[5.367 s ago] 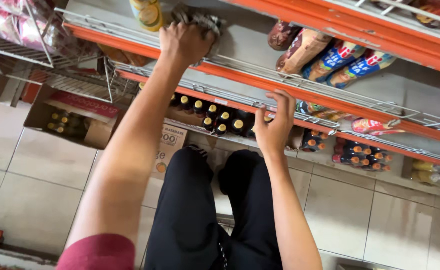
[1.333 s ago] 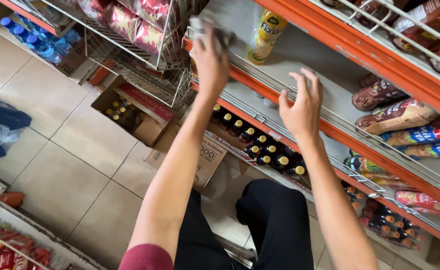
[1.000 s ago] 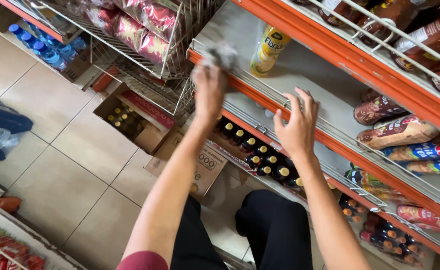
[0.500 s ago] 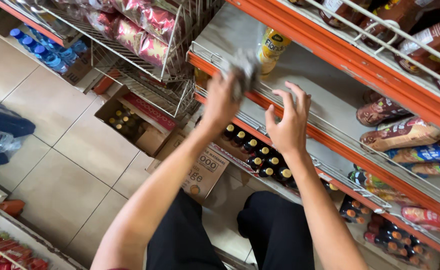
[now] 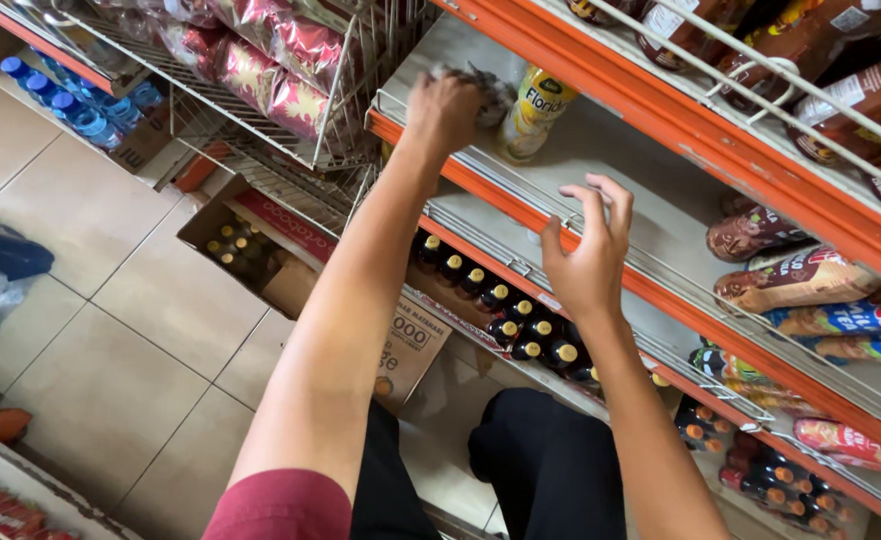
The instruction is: The person cleans the shelves of a grocery store aisle using a cloth, wiping the metal racks and the surfaces behind bottles and boxes.
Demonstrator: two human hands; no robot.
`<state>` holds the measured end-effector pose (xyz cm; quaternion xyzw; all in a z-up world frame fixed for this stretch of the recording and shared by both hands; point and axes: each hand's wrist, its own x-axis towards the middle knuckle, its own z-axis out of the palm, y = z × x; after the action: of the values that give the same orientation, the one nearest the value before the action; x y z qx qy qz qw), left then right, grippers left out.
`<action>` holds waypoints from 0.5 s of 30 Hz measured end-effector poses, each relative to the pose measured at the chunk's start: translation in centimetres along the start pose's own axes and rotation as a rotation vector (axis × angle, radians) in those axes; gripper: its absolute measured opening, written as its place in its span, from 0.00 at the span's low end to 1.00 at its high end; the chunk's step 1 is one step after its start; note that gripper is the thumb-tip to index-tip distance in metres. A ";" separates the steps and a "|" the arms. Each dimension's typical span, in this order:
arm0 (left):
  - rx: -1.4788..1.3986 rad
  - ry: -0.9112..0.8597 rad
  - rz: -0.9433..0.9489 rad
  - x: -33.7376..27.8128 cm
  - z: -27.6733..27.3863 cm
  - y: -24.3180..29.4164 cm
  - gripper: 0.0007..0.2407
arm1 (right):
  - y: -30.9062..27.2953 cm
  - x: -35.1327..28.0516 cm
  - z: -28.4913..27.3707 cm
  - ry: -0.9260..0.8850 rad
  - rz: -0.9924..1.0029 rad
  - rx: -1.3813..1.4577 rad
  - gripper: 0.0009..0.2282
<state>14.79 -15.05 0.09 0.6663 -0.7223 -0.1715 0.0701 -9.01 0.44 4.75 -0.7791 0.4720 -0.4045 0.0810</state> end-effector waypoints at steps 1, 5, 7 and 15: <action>0.145 0.081 -0.051 0.0 -0.5 -0.2 0.14 | 0.3 -0.2 -0.3 -0.011 0.009 0.012 0.13; 0.098 0.314 -0.206 -0.2 -1.7 -3.1 0.25 | 1.6 -0.4 -1.3 -0.005 0.025 0.023 0.12; 0.072 0.174 -0.173 0.6 -0.7 -2.0 0.25 | 1.9 -0.2 -1.0 0.014 0.032 0.003 0.12; 0.103 0.037 -0.070 0.0 -1.4 -3.6 0.18 | 0.9 -0.3 -0.2 -0.001 0.080 0.081 0.10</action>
<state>18.62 -15.46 0.16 0.6970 -0.7050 -0.1242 0.0430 -9.84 0.24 4.32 -0.7560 0.4858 -0.4193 0.1288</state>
